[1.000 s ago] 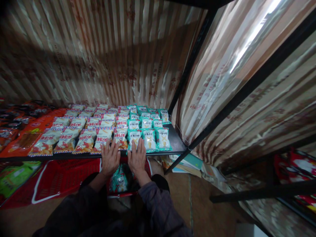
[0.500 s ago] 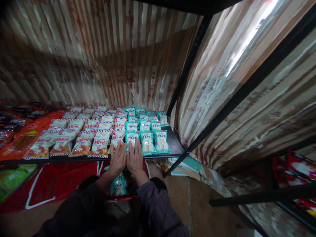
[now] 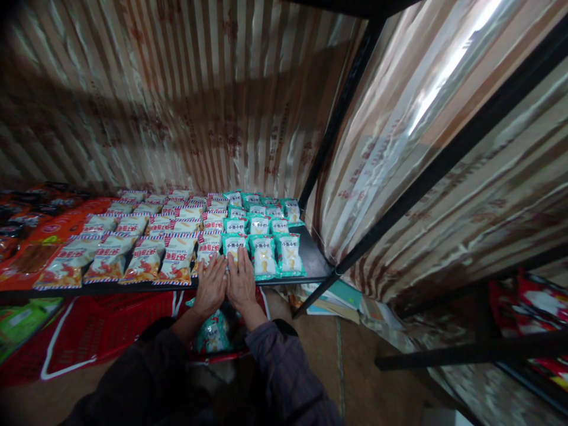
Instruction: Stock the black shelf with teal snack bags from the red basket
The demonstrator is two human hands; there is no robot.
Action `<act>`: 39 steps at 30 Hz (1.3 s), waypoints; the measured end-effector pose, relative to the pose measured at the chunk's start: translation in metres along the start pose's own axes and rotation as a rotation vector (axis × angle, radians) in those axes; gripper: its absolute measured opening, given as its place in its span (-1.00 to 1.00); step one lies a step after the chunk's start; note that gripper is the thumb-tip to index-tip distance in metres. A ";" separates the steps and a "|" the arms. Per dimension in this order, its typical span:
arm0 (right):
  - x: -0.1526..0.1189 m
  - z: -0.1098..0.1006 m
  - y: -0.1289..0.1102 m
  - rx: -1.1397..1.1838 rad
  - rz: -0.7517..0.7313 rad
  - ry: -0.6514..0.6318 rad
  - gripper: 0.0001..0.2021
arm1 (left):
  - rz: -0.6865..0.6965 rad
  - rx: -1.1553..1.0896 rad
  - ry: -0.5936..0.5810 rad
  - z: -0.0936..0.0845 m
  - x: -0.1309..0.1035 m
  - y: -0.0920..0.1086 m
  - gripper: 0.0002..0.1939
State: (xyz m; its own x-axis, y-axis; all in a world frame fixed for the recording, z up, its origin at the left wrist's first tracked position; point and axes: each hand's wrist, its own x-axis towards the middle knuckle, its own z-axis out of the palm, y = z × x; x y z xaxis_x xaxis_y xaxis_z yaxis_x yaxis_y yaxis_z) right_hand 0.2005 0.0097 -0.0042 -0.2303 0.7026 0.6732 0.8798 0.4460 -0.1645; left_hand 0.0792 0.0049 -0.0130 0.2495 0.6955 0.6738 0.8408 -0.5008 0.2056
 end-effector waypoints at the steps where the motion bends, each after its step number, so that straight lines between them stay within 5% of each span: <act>1: 0.000 0.000 0.000 -0.004 0.001 -0.004 -0.48 | 0.000 -0.001 -0.003 0.000 0.000 0.000 -0.57; 12: -0.009 -0.001 0.007 -0.015 -0.024 -0.052 -0.47 | 0.010 0.005 -0.026 -0.003 -0.005 0.001 -0.55; 25: -0.034 -0.031 0.042 -0.148 0.219 0.070 -0.44 | 0.010 0.058 -0.026 0.003 -0.012 0.009 -0.44; 39: -0.022 -0.026 0.057 -0.058 0.150 0.012 -0.54 | 0.014 0.061 0.005 0.005 0.002 0.012 -0.48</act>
State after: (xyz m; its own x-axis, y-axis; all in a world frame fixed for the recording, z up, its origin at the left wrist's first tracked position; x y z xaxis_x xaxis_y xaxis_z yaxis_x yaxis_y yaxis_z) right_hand 0.2667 0.0058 -0.0098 -0.0893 0.7520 0.6531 0.9265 0.3034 -0.2227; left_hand 0.0927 0.0026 -0.0129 0.2592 0.6863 0.6796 0.8652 -0.4777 0.1524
